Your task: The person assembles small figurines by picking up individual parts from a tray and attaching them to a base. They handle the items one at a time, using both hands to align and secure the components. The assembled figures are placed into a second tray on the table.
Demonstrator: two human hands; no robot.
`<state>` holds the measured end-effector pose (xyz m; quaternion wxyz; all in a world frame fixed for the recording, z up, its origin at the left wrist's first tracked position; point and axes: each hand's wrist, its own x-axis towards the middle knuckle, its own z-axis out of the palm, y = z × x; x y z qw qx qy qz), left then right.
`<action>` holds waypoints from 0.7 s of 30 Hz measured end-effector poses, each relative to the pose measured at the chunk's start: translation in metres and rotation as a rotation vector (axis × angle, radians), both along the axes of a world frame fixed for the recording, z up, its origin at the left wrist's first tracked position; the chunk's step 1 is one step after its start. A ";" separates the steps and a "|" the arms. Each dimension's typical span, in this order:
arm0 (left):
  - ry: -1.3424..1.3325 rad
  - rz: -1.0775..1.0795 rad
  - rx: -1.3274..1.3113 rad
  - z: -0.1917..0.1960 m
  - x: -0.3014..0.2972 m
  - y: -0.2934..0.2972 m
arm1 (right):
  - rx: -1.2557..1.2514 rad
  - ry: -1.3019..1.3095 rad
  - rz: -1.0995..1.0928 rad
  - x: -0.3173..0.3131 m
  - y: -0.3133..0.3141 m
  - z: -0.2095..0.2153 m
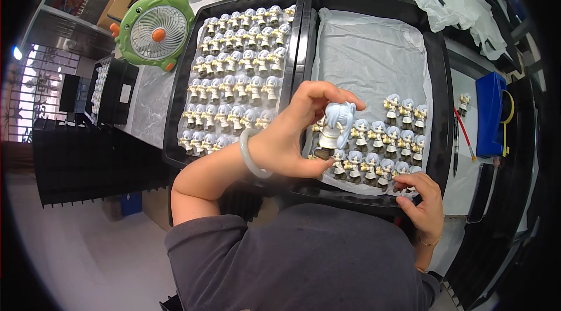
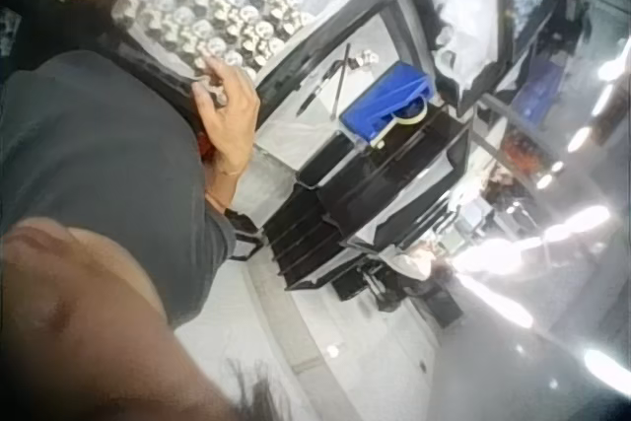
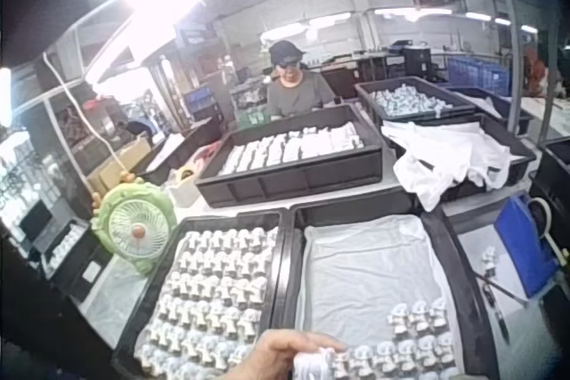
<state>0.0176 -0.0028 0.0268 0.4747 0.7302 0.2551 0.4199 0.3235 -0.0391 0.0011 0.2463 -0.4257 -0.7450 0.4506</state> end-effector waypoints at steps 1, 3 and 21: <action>0.061 0.031 0.093 0.000 0.001 0.000 | -0.003 -0.002 -0.002 0.000 0.000 0.000; 0.230 0.127 0.165 0.004 -0.002 -0.003 | -0.004 0.003 -0.006 0.001 0.000 -0.001; 0.676 0.498 0.475 0.005 0.003 -0.006 | -0.044 -0.011 -0.010 0.001 0.000 -0.004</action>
